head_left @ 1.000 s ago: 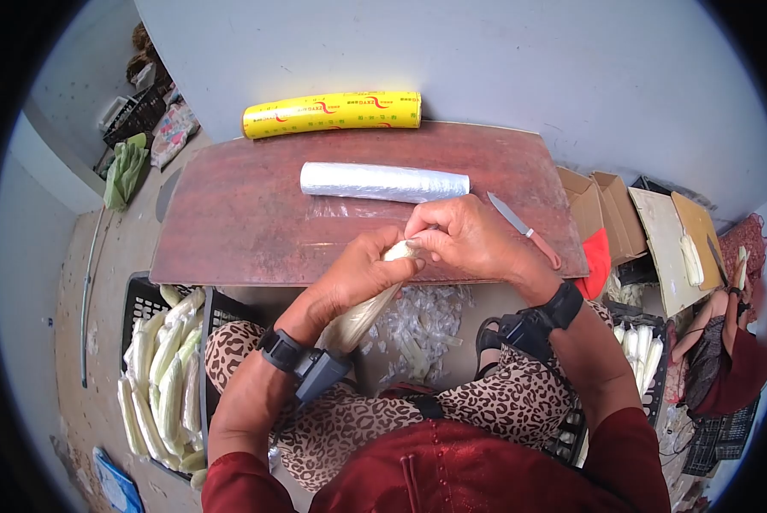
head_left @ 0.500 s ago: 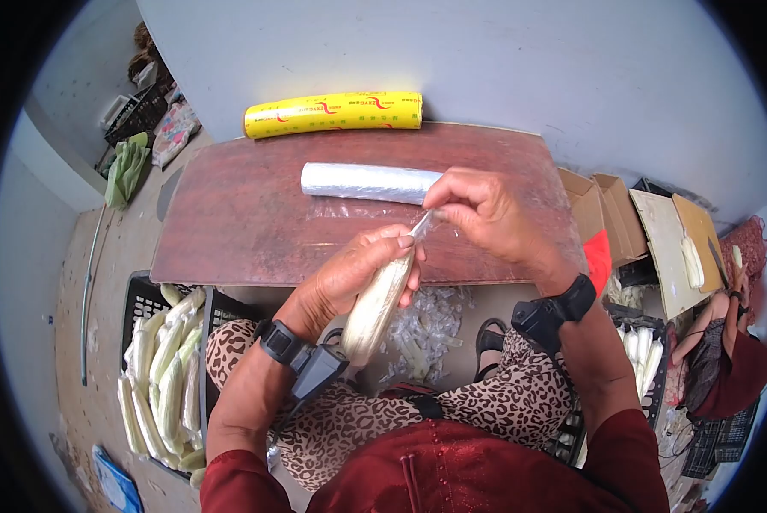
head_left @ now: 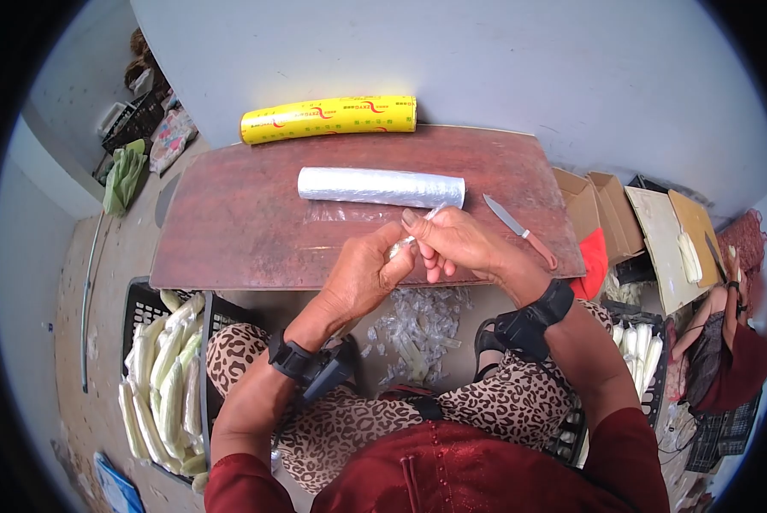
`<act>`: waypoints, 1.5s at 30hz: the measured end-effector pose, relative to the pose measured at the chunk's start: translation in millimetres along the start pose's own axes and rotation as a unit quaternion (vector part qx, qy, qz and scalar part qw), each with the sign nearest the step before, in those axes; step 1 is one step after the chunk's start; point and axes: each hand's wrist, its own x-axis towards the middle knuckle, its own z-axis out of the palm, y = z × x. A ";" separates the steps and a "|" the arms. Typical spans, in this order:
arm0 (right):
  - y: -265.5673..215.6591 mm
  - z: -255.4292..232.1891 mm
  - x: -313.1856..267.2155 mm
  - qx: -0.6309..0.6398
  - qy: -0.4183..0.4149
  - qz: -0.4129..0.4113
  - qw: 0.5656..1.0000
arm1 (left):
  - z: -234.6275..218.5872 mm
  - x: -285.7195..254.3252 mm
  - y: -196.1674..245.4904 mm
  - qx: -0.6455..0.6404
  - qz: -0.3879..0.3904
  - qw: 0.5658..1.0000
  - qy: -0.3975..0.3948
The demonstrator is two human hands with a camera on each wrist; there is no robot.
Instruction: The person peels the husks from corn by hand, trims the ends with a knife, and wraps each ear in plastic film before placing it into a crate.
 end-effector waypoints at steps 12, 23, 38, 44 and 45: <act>-22.1 -10.7 -16.0 -0.247 0.090 -0.144 0.954 | 4.5 12.4 -13.1 -0.110 -0.049 0.991 -0.060; -17.3 -27.1 -17.6 -0.308 0.150 -0.273 0.899 | 6.0 24.2 -11.2 -0.391 -0.050 0.911 -0.121; -17.3 -50.3 -29.9 -0.199 0.244 -0.288 0.904 | 38.2 54.3 13.2 -0.431 -0.065 0.888 -0.148; -18.1 -56.1 -43.9 -0.203 0.240 -0.267 0.911 | 41.6 64.1 1.3 -0.450 -0.052 0.871 -0.188; -16.2 -57.9 -43.9 -0.201 0.250 -0.276 0.906 | 40.6 64.2 3.5 -0.447 -0.050 0.870 -0.203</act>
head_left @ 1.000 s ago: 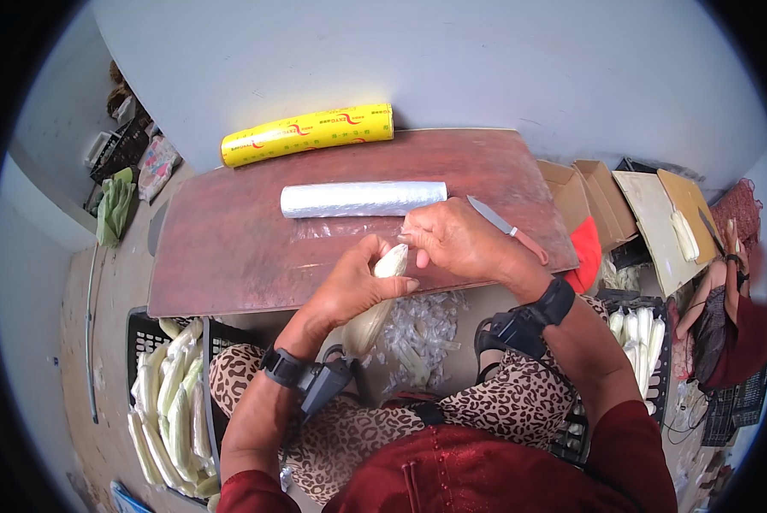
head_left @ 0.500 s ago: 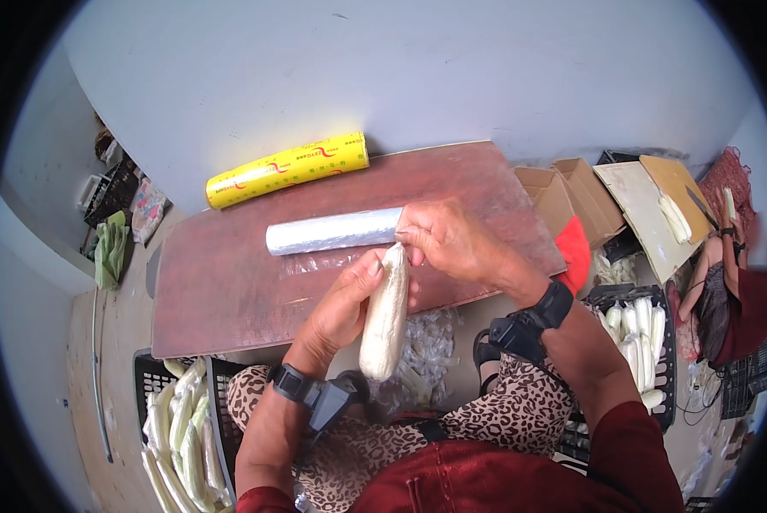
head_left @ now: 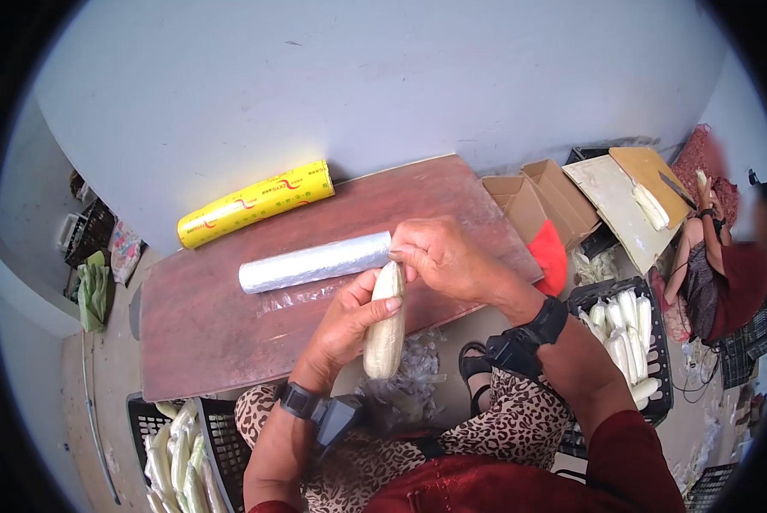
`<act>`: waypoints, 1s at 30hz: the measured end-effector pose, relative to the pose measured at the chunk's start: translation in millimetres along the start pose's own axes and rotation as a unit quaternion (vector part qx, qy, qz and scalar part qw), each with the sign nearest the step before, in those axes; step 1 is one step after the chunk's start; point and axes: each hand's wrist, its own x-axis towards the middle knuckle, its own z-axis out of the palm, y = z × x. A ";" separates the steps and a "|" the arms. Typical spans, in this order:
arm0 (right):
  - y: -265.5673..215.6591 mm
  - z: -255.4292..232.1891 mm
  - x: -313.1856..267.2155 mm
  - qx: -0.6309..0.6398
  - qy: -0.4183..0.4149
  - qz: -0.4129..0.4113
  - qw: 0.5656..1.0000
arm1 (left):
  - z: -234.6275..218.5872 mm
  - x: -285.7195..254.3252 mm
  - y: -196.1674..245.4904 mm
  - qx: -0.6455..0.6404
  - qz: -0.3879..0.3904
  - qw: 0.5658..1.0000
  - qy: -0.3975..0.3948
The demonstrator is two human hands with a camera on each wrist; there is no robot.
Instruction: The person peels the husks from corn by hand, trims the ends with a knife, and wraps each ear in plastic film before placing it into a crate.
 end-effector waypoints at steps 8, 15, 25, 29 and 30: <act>0.3 -3.6 -3.5 0.003 0.022 0.018 1.000 | 27.1 -6.8 15.6 -0.050 0.022 0.998 -0.016; -15.5 -4.1 -3.3 -0.017 0.007 0.026 1.000 | 28.4 -4.5 16.2 0.092 0.025 0.995 0.030; -34.2 -21.9 -14.8 -0.044 0.038 0.139 0.989 | 26.5 13.6 5.9 -0.083 0.024 0.992 -0.087; -24.5 -10.6 -12.1 -0.029 0.042 0.121 0.991 | 18.6 19.5 -3.9 0.039 0.077 0.995 -0.059; -26.4 -9.9 -12.1 -0.051 0.039 0.108 0.992 | 26.3 16.4 0.4 0.025 0.071 0.997 -0.028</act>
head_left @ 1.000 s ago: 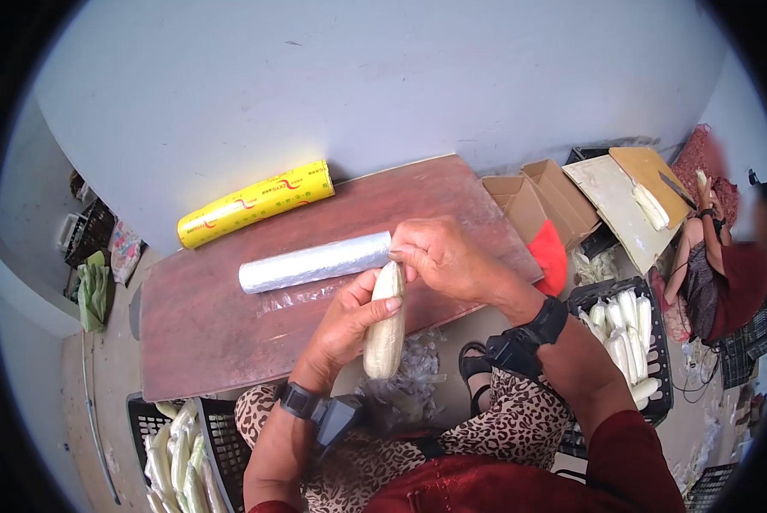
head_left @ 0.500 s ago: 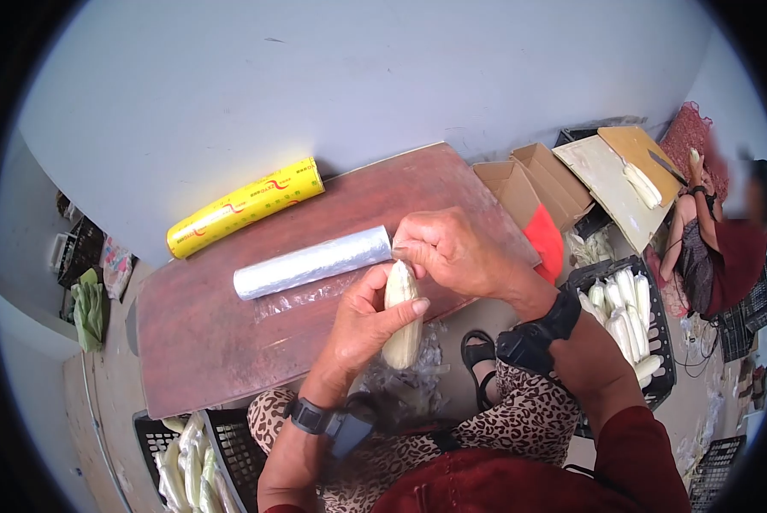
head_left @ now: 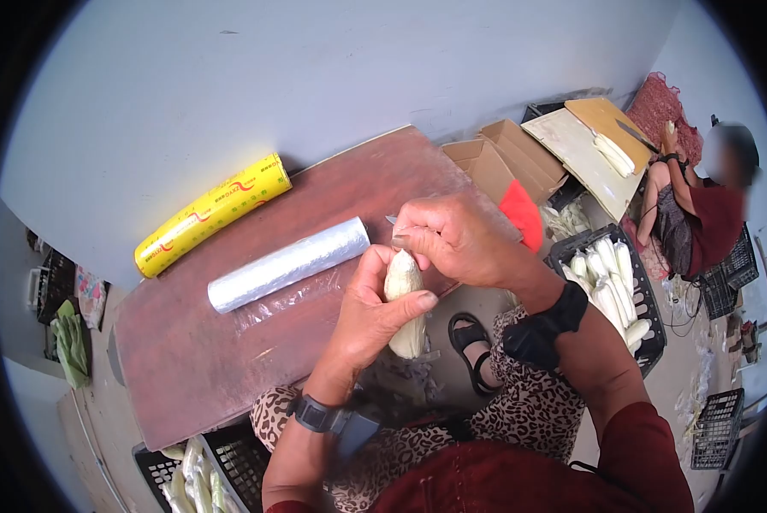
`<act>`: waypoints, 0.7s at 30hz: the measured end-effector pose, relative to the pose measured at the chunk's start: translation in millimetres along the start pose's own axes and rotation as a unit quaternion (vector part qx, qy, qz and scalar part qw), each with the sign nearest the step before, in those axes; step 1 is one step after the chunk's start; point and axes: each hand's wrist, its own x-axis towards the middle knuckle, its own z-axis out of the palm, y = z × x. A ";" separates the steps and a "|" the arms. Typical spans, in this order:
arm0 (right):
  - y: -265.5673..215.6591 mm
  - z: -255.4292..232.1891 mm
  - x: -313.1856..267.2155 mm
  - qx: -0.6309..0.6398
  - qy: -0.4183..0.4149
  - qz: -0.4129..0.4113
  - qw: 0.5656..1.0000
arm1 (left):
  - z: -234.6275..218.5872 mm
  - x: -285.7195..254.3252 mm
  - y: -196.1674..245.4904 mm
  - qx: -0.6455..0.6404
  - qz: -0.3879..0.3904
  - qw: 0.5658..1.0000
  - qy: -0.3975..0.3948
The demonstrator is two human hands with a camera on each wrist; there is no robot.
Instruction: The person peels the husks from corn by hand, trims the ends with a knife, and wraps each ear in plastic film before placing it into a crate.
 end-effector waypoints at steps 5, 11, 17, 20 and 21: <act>-6.3 2.7 2.6 0.039 -0.017 0.007 0.999 | -1.5 -3.6 13.8 0.026 -0.003 0.999 0.046; 11.8 3.5 13.0 0.092 -0.035 0.015 0.995 | -3.0 -6.6 24.4 -0.080 -0.025 0.996 0.012; 2.9 9.4 14.1 0.038 -0.008 -0.141 0.989 | -13.8 -9.7 27.1 -0.044 -0.022 0.999 -0.024; 10.2 15.1 13.2 0.143 -0.053 -0.080 0.985 | -11.2 -7.7 24.2 0.036 0.003 0.999 0.002; 9.4 13.5 14.1 0.192 -0.076 -0.049 0.977 | -7.7 -7.1 26.2 0.043 0.012 0.999 0.016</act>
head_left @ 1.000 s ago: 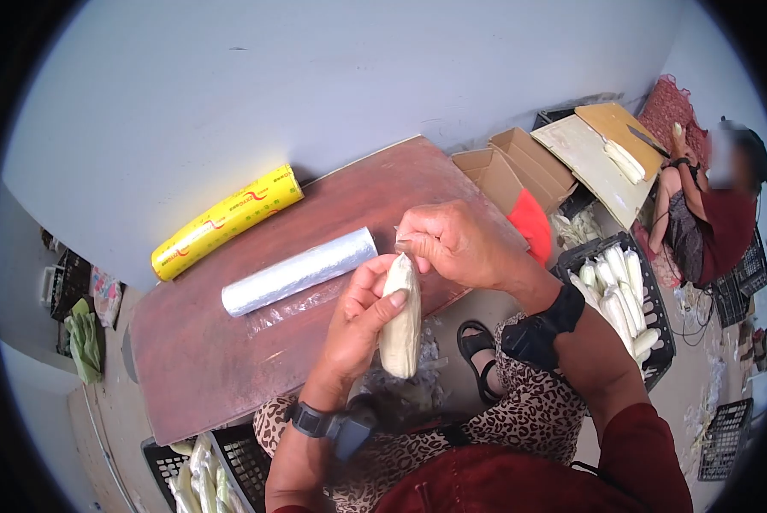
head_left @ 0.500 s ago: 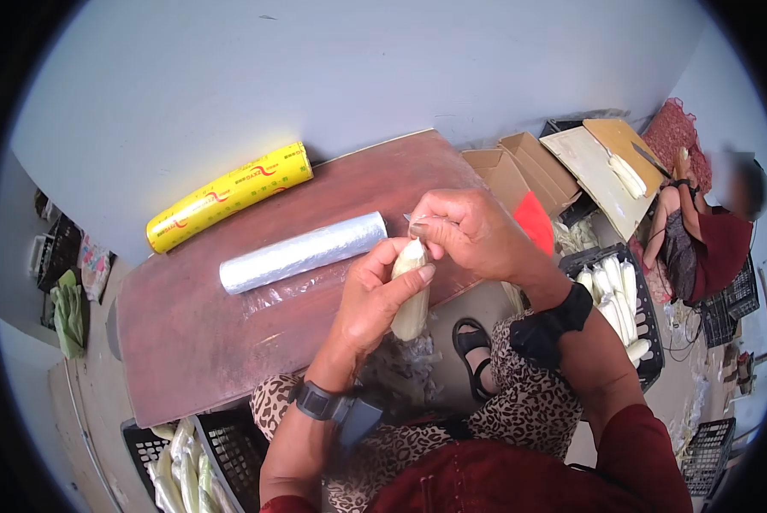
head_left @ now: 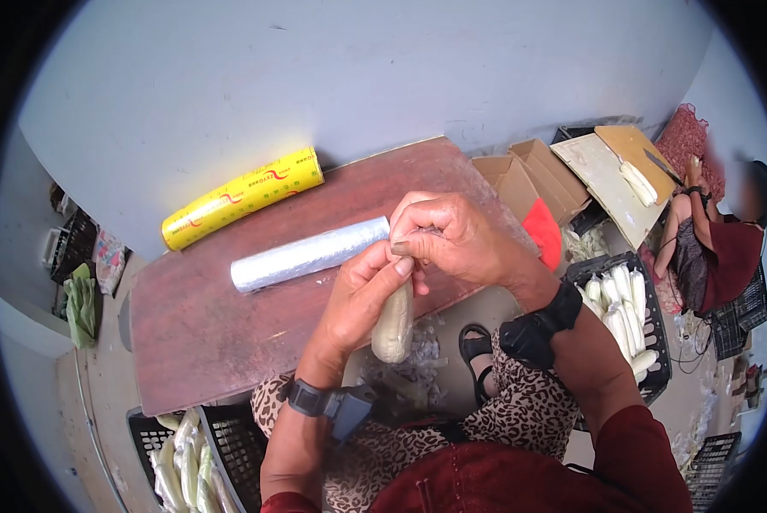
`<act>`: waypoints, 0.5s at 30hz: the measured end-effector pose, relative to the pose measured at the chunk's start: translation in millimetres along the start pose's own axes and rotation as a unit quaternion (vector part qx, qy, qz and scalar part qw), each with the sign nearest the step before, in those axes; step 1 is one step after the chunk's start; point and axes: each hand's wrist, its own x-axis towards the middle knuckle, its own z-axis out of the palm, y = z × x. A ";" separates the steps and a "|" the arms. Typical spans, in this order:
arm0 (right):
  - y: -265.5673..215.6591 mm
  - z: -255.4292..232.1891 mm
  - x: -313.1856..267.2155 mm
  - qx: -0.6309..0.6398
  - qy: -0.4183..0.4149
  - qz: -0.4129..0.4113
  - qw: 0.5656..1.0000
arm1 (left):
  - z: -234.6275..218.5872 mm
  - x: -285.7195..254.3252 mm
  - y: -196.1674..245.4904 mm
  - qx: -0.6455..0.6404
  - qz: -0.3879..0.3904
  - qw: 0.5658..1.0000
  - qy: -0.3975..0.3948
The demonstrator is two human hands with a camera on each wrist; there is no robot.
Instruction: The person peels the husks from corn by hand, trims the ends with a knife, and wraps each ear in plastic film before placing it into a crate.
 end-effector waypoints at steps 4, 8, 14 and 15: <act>-6.8 -3.7 -0.2 0.087 -0.022 0.037 0.995 | 6.8 -1.5 6.2 -0.009 0.022 1.000 0.012; 1.0 -14.3 8.5 0.094 0.051 0.055 0.993 | 1.4 -1.1 3.6 0.013 0.028 0.998 0.053; 0.3 -38.2 3.1 0.089 0.006 0.188 0.978 | -5.9 -8.4 8.9 0.126 0.064 0.983 0.113; -3.9 -28.2 1.5 0.063 -0.047 0.218 0.973 | -8.0 -9.4 7.8 0.147 0.079 0.980 0.110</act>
